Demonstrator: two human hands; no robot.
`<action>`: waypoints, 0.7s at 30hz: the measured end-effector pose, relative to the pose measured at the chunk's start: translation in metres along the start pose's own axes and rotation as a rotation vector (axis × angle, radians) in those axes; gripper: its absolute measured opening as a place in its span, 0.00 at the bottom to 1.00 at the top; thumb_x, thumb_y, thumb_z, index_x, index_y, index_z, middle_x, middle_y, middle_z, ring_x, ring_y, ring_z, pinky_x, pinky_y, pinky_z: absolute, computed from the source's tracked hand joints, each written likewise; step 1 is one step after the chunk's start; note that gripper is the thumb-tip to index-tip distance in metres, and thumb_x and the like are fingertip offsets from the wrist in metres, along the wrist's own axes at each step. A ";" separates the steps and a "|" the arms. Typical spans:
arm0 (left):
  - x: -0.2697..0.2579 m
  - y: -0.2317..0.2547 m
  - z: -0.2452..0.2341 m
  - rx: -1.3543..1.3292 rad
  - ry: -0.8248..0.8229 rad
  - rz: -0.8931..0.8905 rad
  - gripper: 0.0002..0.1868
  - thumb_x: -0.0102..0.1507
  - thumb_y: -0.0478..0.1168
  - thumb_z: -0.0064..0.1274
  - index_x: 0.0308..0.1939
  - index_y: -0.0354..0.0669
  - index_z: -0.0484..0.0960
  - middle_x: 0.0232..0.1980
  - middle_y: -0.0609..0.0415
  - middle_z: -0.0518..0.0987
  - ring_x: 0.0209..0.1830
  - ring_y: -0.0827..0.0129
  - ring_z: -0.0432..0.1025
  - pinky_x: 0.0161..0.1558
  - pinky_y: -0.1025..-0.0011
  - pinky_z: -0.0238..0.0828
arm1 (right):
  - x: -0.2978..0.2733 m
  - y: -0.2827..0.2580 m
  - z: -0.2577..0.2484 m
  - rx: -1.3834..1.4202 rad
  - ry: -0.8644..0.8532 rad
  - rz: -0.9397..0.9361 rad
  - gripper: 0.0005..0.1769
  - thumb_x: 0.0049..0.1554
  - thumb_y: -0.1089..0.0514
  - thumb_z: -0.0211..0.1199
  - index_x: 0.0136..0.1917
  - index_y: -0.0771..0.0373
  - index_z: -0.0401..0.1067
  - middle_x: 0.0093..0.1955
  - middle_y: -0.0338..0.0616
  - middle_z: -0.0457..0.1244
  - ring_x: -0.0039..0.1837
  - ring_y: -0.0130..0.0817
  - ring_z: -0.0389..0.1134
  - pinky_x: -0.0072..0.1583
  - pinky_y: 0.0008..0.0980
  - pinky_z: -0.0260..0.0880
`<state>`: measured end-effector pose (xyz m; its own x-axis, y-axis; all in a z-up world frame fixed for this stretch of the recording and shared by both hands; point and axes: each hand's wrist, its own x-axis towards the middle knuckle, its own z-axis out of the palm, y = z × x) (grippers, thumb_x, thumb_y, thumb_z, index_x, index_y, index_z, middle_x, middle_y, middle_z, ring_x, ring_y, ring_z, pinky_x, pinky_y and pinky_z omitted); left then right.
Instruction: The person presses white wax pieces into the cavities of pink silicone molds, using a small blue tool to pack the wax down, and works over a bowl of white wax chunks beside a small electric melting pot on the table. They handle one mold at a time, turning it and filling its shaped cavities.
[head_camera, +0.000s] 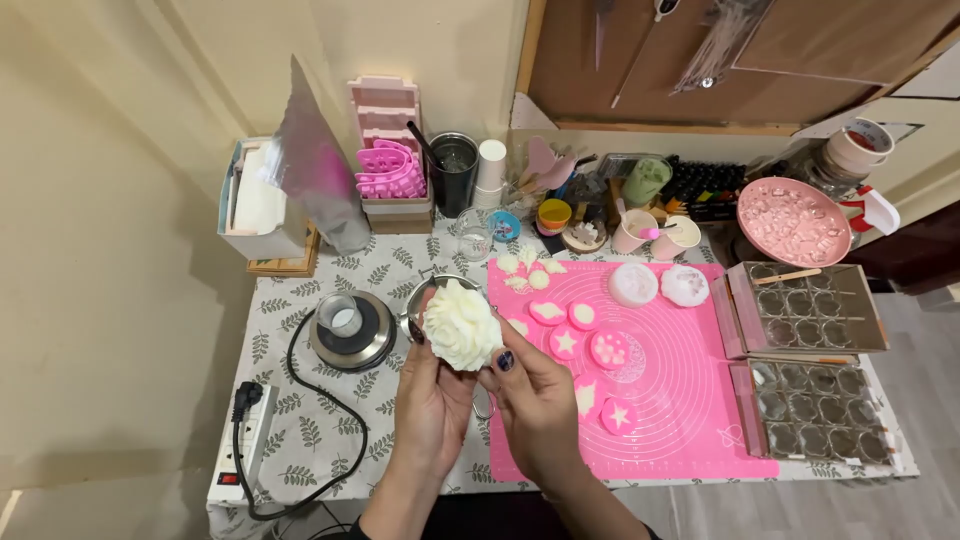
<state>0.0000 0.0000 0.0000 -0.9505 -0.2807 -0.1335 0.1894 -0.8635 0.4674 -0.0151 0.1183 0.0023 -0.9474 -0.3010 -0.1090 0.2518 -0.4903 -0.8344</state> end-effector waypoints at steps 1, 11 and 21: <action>-0.001 0.001 0.002 -0.007 0.012 -0.009 0.28 0.73 0.42 0.33 0.77 0.43 0.59 0.75 0.50 0.67 0.72 0.64 0.64 0.71 0.62 0.61 | -0.001 0.001 0.002 0.012 0.011 -0.012 0.30 0.64 0.59 0.56 0.77 0.76 0.61 0.69 0.59 0.64 0.67 0.42 0.66 0.66 0.39 0.68; -0.013 0.017 0.020 -0.064 -0.096 -0.059 0.31 0.72 0.47 0.34 0.79 0.45 0.55 0.76 0.47 0.65 0.73 0.63 0.63 0.72 0.61 0.59 | -0.004 -0.047 0.034 0.200 0.039 0.095 0.25 0.65 0.56 0.48 0.69 0.77 0.64 0.67 0.59 0.65 0.68 0.44 0.68 0.68 0.46 0.70; -0.026 0.019 0.023 0.294 -0.095 0.081 0.40 0.67 0.46 0.52 0.80 0.41 0.54 0.84 0.51 0.57 0.78 0.67 0.59 0.74 0.65 0.56 | 0.009 -0.058 -0.011 0.670 -0.277 0.377 0.21 0.80 0.57 0.46 0.75 0.79 0.57 0.69 0.61 0.60 0.64 0.40 0.67 0.64 0.35 0.74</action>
<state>0.0224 0.0007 0.0326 -0.9565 -0.2915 -0.0097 0.1995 -0.6782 0.7072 -0.0399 0.1529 0.0436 -0.7141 -0.6917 -0.1072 0.6918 -0.6741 -0.2587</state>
